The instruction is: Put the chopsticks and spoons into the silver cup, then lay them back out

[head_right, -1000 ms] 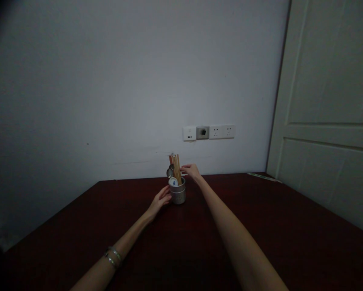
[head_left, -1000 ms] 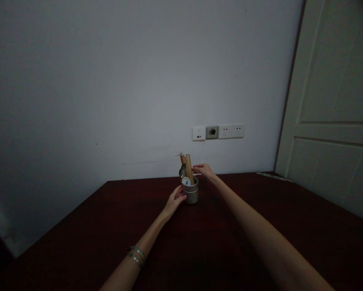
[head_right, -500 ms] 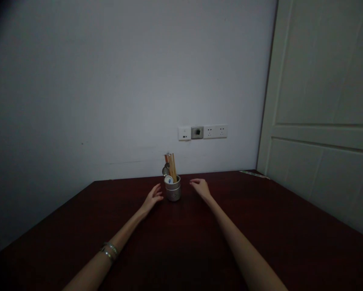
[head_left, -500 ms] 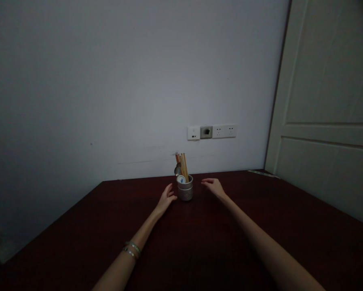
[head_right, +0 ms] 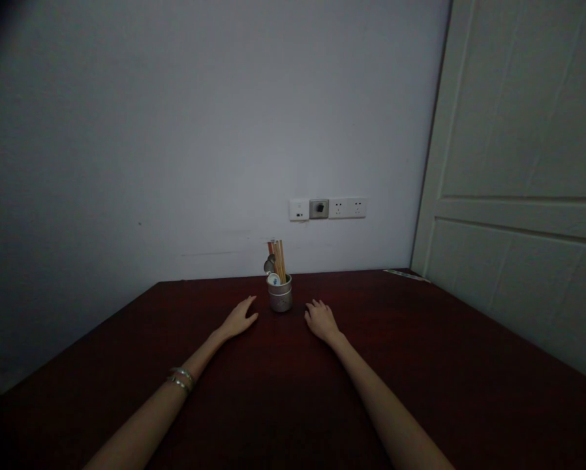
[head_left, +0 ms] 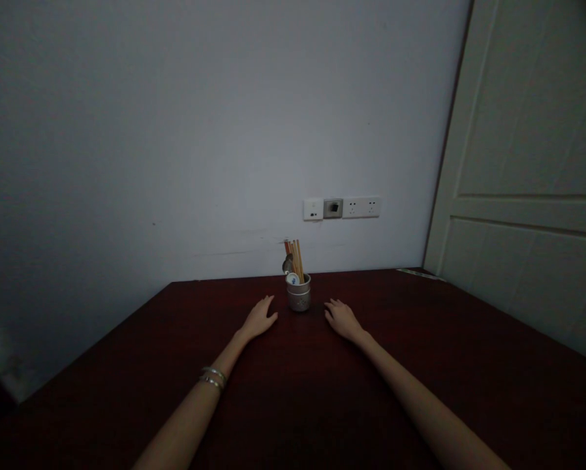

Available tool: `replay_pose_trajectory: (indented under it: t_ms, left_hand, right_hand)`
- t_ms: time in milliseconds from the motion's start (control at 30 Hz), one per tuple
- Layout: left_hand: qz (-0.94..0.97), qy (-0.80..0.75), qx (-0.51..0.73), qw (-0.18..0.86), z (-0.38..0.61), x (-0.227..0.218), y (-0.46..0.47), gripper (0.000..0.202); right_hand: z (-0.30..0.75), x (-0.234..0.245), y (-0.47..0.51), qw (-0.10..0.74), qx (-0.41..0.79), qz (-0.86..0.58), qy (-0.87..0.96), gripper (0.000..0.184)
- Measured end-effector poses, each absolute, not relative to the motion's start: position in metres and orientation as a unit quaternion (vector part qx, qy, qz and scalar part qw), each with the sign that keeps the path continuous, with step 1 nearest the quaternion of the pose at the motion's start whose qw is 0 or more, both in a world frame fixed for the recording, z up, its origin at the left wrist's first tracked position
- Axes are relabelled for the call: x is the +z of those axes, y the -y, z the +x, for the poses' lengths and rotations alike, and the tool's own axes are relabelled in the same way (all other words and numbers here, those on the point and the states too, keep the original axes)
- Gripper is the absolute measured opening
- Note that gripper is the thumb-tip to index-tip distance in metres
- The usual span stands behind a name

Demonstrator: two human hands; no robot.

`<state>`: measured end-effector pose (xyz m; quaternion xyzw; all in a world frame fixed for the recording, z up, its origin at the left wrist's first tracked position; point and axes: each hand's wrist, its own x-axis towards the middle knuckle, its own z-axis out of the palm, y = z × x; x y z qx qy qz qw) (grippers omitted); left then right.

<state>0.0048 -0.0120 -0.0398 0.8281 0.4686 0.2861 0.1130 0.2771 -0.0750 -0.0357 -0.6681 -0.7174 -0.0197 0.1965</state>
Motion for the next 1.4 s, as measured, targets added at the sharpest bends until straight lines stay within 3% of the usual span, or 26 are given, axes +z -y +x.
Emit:
replay_pose_trajectory:
  t_ms: [133, 533, 900, 1200, 1400]
  left_hand:
    - [0.845, -0.483, 0.220, 0.061, 0.008, -0.038, 0.018, 0.048]
    - [0.850, -0.491, 0.189, 0.038, 0.008, -0.032, 0.025, 0.051]
    - [0.781, -0.456, 0.359, 0.230, 0.016, -0.018, 0.030, 0.091]
    - [0.669, -0.378, 0.514, 0.382, 0.080, -0.015, 0.016, 0.088]
    - [0.630, -0.361, 0.565, 0.393, 0.103, -0.005, 0.010, 0.086]
  right_hand:
    - [0.274, -0.038, 0.079, 0.198, -0.046, -0.668, 0.716, 0.040]
    - [0.275, -0.039, 0.081, 0.200, -0.077, -0.650, 0.729, 0.039]
    - [0.273, -0.037, 0.084, 0.204, -0.056, -0.657, 0.723, 0.038]
    - [0.274, -0.037, 0.082, 0.214, -0.046, -0.657, 0.721, 0.037]
    - [0.275, -0.036, 0.083, 0.215, -0.050, -0.659, 0.719, 0.037]
